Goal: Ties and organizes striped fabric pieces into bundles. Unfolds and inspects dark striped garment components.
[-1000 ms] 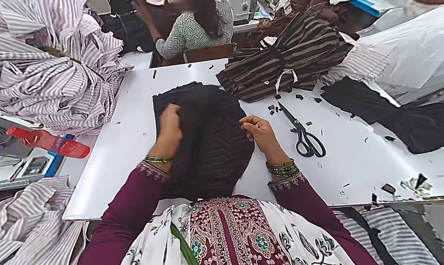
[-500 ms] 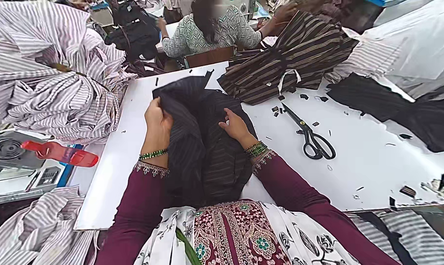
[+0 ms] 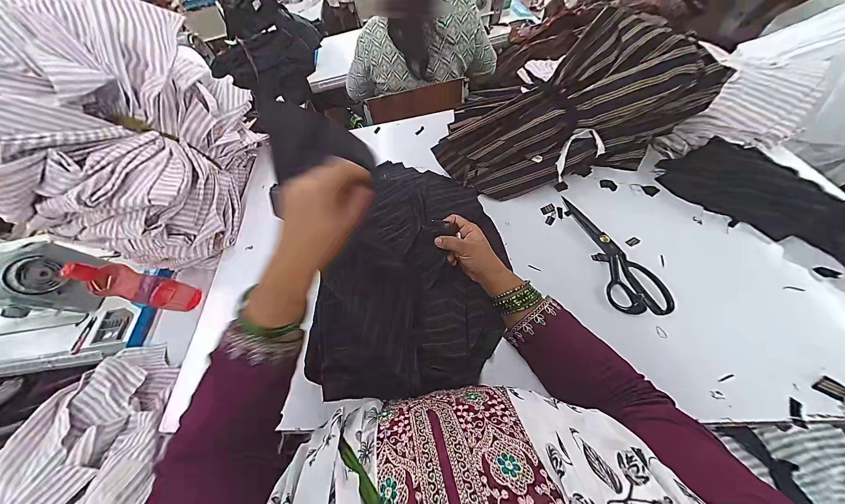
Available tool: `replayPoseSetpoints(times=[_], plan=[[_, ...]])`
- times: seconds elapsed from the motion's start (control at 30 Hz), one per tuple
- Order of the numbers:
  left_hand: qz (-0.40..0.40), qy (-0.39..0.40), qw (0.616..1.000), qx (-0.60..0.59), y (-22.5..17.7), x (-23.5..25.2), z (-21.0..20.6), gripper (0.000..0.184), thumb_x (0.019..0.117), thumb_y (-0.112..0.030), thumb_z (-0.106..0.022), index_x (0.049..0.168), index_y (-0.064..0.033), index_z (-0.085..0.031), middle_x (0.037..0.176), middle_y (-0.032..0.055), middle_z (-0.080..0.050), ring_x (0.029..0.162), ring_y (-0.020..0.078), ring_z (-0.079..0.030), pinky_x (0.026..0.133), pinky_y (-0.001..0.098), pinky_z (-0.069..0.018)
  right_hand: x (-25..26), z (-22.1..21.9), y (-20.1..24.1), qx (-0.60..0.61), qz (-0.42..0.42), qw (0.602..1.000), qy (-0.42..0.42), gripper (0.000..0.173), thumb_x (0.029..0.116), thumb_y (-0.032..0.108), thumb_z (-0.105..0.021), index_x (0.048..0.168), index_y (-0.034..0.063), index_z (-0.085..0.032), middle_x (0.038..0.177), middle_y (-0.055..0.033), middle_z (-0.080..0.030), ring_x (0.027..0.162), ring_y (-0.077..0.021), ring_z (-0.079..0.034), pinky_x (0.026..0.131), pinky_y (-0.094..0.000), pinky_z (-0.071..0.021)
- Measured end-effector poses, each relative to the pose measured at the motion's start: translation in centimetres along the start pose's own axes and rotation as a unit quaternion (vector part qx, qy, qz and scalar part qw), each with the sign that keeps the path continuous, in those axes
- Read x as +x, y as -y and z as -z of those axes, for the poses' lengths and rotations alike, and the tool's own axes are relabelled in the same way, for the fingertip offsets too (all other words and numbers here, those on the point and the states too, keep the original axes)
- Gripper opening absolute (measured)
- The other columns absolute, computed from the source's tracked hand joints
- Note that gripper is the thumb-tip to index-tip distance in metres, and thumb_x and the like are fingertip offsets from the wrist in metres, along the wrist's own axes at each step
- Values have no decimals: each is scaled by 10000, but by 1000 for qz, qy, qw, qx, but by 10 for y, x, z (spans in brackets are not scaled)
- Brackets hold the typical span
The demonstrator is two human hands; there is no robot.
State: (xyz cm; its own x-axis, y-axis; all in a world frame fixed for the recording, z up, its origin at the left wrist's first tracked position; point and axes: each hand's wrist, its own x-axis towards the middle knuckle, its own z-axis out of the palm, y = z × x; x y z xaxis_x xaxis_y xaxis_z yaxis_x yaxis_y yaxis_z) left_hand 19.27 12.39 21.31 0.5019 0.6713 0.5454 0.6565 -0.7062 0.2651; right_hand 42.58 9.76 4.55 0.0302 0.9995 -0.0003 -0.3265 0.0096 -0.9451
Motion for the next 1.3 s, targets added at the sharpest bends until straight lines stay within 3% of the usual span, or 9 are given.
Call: replayPoseSetpoints(times=[0.17, 0.27, 0.43, 0.53, 0.67, 0.8, 0.9, 1.17, 1.3], plan=[[115, 356, 926, -46, -19, -10, -139, 290, 1064, -190, -478, 1132, 23, -662, 982, 238, -693, 988, 425, -678, 861, 613, -509, -16, 2, 9, -30, -38, 995, -89, 141, 936, -76, -629, 937, 41, -550, 644, 15, -574, 447, -10, -468, 439, -143, -408], [140, 390, 906, -89, -19, -19, -155, 362, 1095, -193, -378, 1144, 65, -627, 1034, 251, -667, 1039, 388, -655, 939, 550, -484, -27, 19, 8, -33, -72, 989, -122, 197, 967, -25, -630, 863, 68, -490, 641, 12, -558, 442, -23, -481, 435, -151, -423], [98, 350, 918, -158, -16, -30, -150, 397, 1099, -300, -437, 1086, 36, -648, 823, 161, -635, 790, 283, -619, 768, 472, -488, -32, 26, 8, 8, -73, 989, -130, 284, 986, -41, -595, 756, 79, -479, 564, 13, -537, 409, -34, -468, 433, -154, -426], [112, 363, 912, -156, -28, -35, -151, 564, 994, -451, -636, 1277, 37, -611, 1078, 237, -702, 1047, 373, -678, 958, 553, -506, -36, 21, 5, 42, -30, 995, -84, 230, 995, -38, -556, 798, 78, -527, 551, 22, -553, 411, -26, -482, 444, -152, -440], [274, 120, 897, -324, -4, -49, -126, 171, 985, -76, -624, 1110, 40, -635, 967, 126, -667, 852, 189, -652, 799, 391, -551, -45, 18, 0, 61, 18, 997, 42, 207, 1010, 22, -485, 983, 75, -683, 897, -4, -754, 495, 20, -544, 487, -132, -468], [435, -272, 680, -524, 53, -78, -29, 155, 1052, -181, -441, 1112, -155, -582, 925, -45, -691, 850, 65, -680, 764, 307, -592, -49, 14, -1, -156, -40, 977, 137, 119, 969, 66, -565, 1039, 69, -661, 828, 77, -661, 533, 42, -510, 508, -124, -446], [374, -442, 628, -521, 97, -142, 33, 205, 1068, -168, -402, 1223, -151, -536, 1103, 15, -673, 1044, 142, -667, 917, 387, -567, -51, 10, 0, -346, -1, 924, 163, 314, 959, -15, -449, 1173, -84, -669, 1131, -164, -676, 1038, -115, -612, 970, -285, -470], [558, -473, 520, -441, 121, -289, 35, 193, 1066, -194, -413, 1225, -123, -496, 1040, 59, -653, 919, 156, -685, 786, 373, -592, -37, 11, -5, -445, 9, 882, 153, 163, 959, 162, -683, 1007, 17, -738, 1029, -80, -676, 852, -84, -582, 787, -305, -476], [566, -437, 526, -460, 135, -309, 30, 208, 1088, -259, -408, 1207, -125, -513, 1025, 46, -662, 913, 141, -684, 799, 362, -589, -44, 11, 3, -499, -27, 859, 112, 136, 972, 123, -685, 1030, 9, -735, 1041, -126, -670, 858, -178, -593, 802, -409, -480]])
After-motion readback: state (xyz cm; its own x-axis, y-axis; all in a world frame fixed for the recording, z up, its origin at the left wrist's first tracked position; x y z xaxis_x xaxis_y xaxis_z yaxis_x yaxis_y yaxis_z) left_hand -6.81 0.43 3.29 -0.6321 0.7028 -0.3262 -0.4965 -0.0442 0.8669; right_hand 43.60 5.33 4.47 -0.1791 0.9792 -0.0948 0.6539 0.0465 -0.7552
